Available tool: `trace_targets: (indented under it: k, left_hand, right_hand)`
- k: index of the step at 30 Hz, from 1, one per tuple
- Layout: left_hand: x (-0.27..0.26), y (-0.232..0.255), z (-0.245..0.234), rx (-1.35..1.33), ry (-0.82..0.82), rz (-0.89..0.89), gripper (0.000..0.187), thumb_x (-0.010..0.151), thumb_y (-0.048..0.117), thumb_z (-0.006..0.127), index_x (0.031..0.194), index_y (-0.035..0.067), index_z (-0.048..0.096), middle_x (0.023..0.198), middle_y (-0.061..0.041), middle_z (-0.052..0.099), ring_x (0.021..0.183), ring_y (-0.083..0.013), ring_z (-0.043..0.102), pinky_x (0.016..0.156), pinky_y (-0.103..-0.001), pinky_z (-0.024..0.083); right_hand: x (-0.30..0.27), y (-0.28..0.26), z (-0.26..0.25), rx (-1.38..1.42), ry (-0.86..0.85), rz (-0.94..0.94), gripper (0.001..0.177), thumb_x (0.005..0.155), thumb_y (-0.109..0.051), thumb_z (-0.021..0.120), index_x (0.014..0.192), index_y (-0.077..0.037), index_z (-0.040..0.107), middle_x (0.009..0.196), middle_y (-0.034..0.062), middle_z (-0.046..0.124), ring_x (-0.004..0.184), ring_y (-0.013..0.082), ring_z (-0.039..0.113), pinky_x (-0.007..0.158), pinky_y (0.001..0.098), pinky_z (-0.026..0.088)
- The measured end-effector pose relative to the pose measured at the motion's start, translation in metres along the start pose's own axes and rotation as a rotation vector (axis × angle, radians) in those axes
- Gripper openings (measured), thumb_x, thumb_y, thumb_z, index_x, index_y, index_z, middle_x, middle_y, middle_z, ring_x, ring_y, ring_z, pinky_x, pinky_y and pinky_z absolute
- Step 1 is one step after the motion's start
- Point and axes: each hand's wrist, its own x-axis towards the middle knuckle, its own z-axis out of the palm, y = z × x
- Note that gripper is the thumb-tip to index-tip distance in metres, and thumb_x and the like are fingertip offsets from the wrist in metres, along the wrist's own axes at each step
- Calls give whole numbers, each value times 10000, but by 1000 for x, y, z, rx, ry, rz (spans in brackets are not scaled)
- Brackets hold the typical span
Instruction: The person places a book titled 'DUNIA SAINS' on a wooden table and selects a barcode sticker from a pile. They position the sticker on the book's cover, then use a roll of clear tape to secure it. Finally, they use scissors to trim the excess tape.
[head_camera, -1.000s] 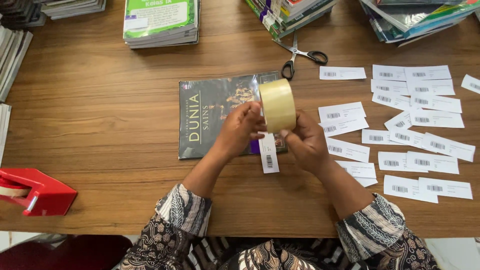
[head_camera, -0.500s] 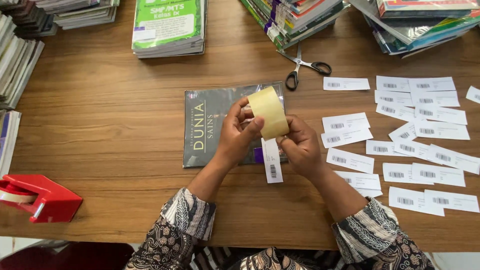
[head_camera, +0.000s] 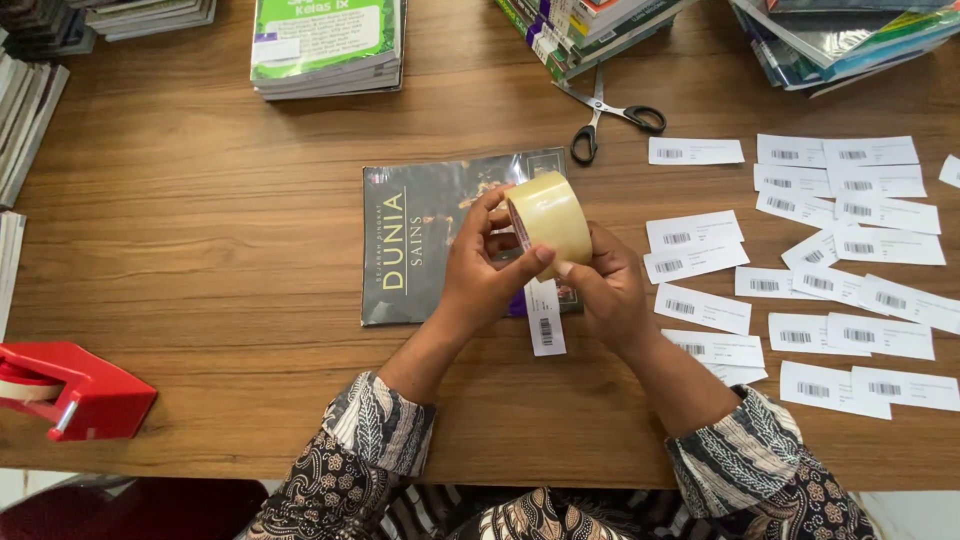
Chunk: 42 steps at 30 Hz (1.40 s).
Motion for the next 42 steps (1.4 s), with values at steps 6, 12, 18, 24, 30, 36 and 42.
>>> trace_targets:
  k: [6,12,18,24,30,36,42]
  left_hand:
    - [1,-3,0,-38,28,-16,831,798,362,886,1460,54,491,1160,-205,657,956,-236,721,767,-394,668]
    - [2,-6,0,-38,41,-31,843,787,357,898,1459,41,498,1148,-203,663,932,-227,728,747,-375,668]
    - [0,-3,2,-29,54,-30,857,778,350,903,1461,31,497,1153,-227,656,939,-255,723,748,-398,664]
    - [-2,4,3,19,45,-29,894,751,341,920,1477,51,488,1156,-209,665,966,-259,733,757,-371,659]
    - [-4,11,5,52,62,-18,928,726,356,934,1472,34,486,1160,-222,666,965,-255,730,756,-371,657]
    - [-5,12,5,74,61,-9,934,716,355,939,1469,34,489,1162,-234,665,962,-282,737,758,-397,661]
    - [-6,15,8,71,68,4,920,718,351,935,1462,38,494,1164,-234,664,967,-288,737,766,-403,661]
  right_hand:
    - [-3,21,-14,-35,-51,-8,207,829,-17,654,1031,20,680,818,113,682,738,143,606,674,278,519]
    - [-4,34,-22,-22,-63,-6,228,841,-6,633,1064,27,669,852,121,694,768,150,618,705,293,527]
    - [-1,17,-9,-34,-53,-20,230,850,-2,648,1078,28,665,865,117,700,794,149,630,729,296,543]
    - [3,2,7,-4,-45,-57,248,815,26,738,1051,22,662,890,120,711,817,143,646,755,312,551]
    - [0,16,-4,8,-30,-47,243,795,54,752,1007,6,644,861,108,694,805,153,657,763,316,558]
    - [1,9,2,-6,-43,-44,238,789,67,741,987,0,627,849,101,686,808,148,652,777,327,562]
    - [2,23,-7,-6,-58,-71,224,792,85,727,974,14,618,848,127,680,822,170,652,787,346,561]
